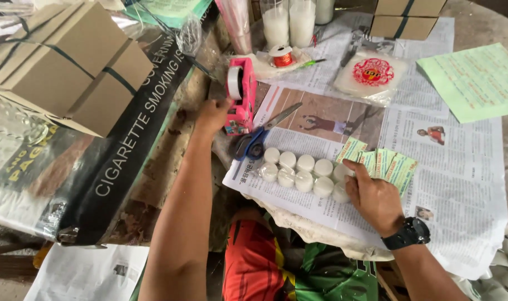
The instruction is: Packaging small white tealight candles into plastic bags and sealing them with tape.
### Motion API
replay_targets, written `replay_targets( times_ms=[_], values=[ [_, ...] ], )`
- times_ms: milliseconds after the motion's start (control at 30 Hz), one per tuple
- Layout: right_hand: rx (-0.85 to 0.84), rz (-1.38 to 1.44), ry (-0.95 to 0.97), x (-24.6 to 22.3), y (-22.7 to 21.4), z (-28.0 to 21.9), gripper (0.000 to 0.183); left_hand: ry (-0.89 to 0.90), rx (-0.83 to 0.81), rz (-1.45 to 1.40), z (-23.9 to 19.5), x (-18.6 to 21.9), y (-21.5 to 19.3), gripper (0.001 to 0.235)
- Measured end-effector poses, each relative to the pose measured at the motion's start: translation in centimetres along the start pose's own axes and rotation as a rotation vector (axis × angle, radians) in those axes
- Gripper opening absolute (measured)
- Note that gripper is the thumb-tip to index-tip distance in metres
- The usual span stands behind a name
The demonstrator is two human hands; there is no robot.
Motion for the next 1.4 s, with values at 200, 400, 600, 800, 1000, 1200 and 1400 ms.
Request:
replay_targets(
  times_ms=[200, 400, 600, 800, 1000, 1200, 1400],
  values=[
    [-0.016, -0.005, 0.001, -0.6, -1.0, 0.1, 0.030, -0.224, 0.360, -1.087, -5.4, 5.9, -2.1, 0.015],
    [0.032, -0.007, -0.024, -0.1, -0.4, 0.1, 0.032, 0.002, 0.557, -0.946, -7.6, 2.5, 1.2, 0.019],
    [0.069, -0.056, -0.059, -0.1, -0.1, 0.1, 0.031, 0.160, 0.468, -0.462, -5.9, -1.6, 3.7, 0.020],
    [0.048, -0.010, -0.040, 0.0, -0.1, 0.2, 0.033, 0.392, 0.407, -0.516, -9.6, -0.2, -3.5, 0.009],
    [-0.001, 0.028, -0.052, 0.0, 0.1, 0.2, 0.031, 0.563, 0.203, -0.712, -19.4, 8.5, 0.1, 0.005],
    [0.053, 0.011, -0.087, 0.0, -0.1, -0.1, 0.031, 0.813, 0.392, -0.476, -21.6, 11.1, 3.5, 0.002],
    [0.114, -0.015, -0.116, -0.1, -0.1, -0.2, 0.031, 0.713, 0.555, -0.258, -20.6, 9.7, 6.6, 0.003]
  ],
)
Point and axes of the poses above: each hand's wrist, its own z-axis towards the middle knuckle, its own y-axis out of the palm, x = y × z, the point moved 3 cm from there along z, towards the middle knuckle, and after that the axes turned 6 degrees about y, right-handed, at the moved point
